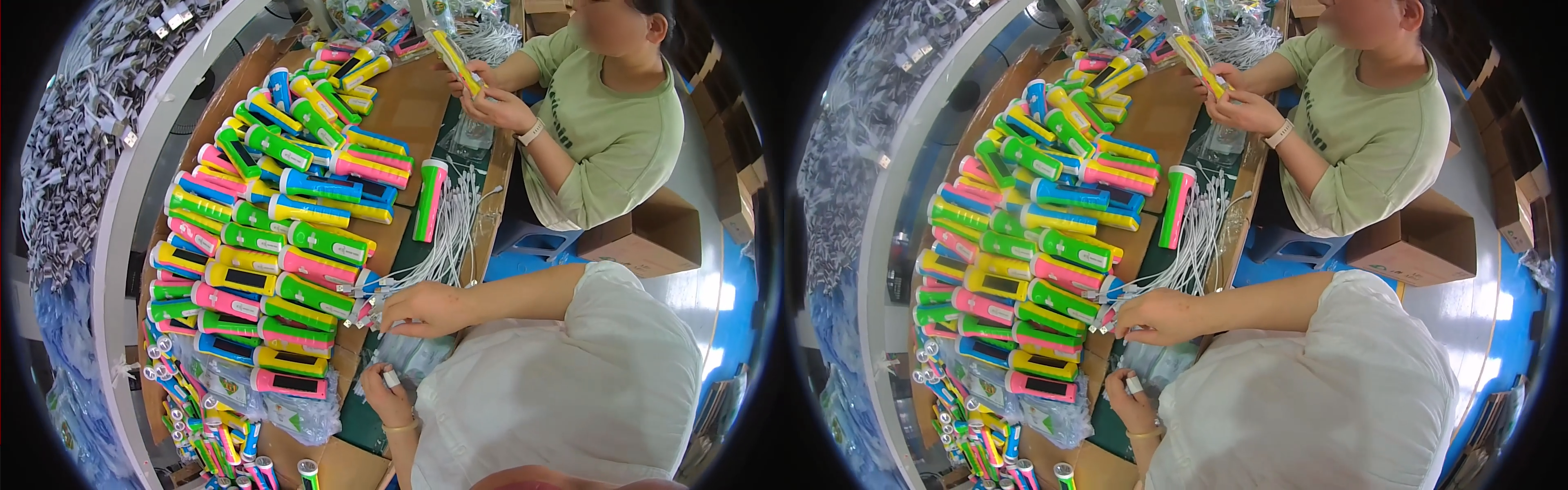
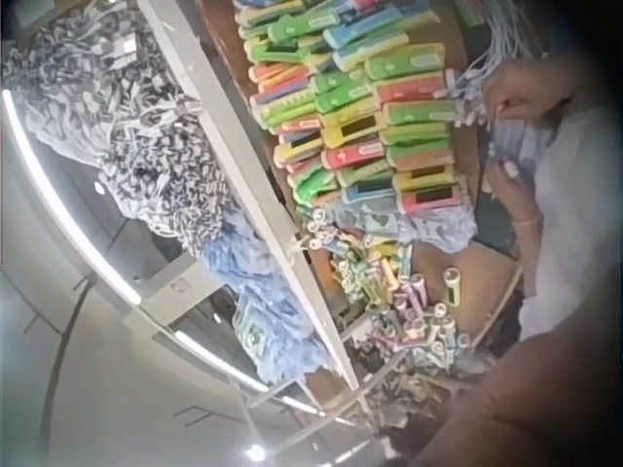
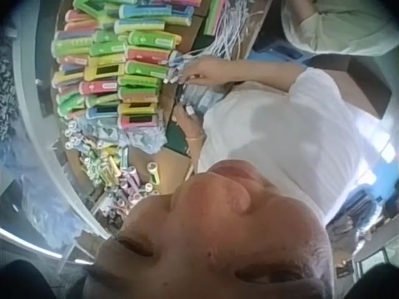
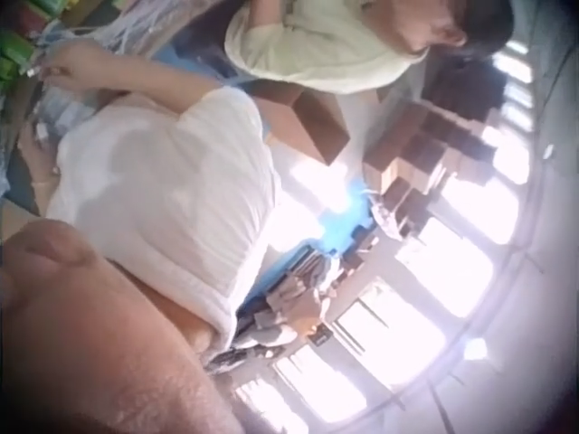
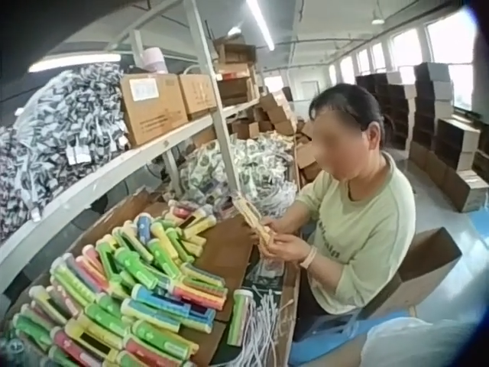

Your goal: Packaging flashlights and charging cables into individual plastic bags at an assembly line station.

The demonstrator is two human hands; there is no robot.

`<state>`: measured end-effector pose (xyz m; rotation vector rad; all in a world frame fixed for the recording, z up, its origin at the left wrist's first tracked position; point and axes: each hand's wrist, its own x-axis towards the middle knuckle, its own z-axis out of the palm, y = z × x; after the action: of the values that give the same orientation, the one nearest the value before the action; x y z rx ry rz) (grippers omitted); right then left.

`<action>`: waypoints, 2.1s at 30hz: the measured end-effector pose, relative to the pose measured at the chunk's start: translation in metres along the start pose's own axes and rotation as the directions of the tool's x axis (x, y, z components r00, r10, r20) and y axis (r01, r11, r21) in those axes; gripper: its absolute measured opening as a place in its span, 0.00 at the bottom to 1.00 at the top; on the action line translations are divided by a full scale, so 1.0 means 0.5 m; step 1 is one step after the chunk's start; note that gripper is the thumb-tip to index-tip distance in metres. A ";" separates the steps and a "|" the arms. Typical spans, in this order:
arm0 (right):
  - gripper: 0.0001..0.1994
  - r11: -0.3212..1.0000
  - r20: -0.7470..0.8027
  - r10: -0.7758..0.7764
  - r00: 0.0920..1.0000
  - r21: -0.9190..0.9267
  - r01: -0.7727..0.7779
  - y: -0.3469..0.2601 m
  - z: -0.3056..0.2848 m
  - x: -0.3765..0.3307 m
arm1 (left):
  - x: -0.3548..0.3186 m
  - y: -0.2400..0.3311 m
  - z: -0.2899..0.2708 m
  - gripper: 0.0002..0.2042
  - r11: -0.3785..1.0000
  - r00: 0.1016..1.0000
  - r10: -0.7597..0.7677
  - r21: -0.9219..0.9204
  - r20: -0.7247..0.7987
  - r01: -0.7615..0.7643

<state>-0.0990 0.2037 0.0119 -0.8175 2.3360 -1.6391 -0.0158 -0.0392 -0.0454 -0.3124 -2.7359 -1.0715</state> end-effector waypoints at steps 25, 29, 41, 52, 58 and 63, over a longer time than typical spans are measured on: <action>0.09 0.884 0.218 -0.181 0.959 -0.391 0.256 0.036 0.095 0.046 | 0.002 -0.053 -0.038 0.12 0.983 0.984 -0.092 -0.175 -0.156 0.064; 0.10 0.853 0.161 -0.253 0.954 -0.428 0.299 0.010 0.098 0.042 | -0.005 -0.034 -0.058 0.13 0.999 0.963 -0.011 0.046 -0.268 0.024; 0.08 0.777 0.322 -0.165 0.932 -0.539 0.324 0.027 0.152 0.005 | -0.041 -0.017 -0.005 0.13 0.993 0.994 -0.082 0.074 -0.068 0.087; 0.13 0.823 0.289 -0.173 0.942 -0.483 0.300 0.030 0.150 0.010 | -0.040 -0.011 -0.012 0.11 0.995 0.997 -0.071 0.073 0.017 0.070; 0.09 0.831 0.326 -0.241 0.914 -0.418 0.368 0.039 0.148 0.013 | -0.063 -0.003 -0.009 0.08 0.941 0.968 -0.234 -0.230 0.088 0.249; 0.07 0.815 0.373 -0.276 0.886 -0.397 0.421 0.051 0.158 0.022 | -0.073 -0.009 -0.023 0.05 0.957 0.980 -0.196 -0.221 -0.022 0.187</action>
<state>-0.0820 0.1397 -0.0394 -1.5619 2.4823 -0.9339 0.0191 -0.0548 -0.0489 -0.0517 -2.6558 -1.4159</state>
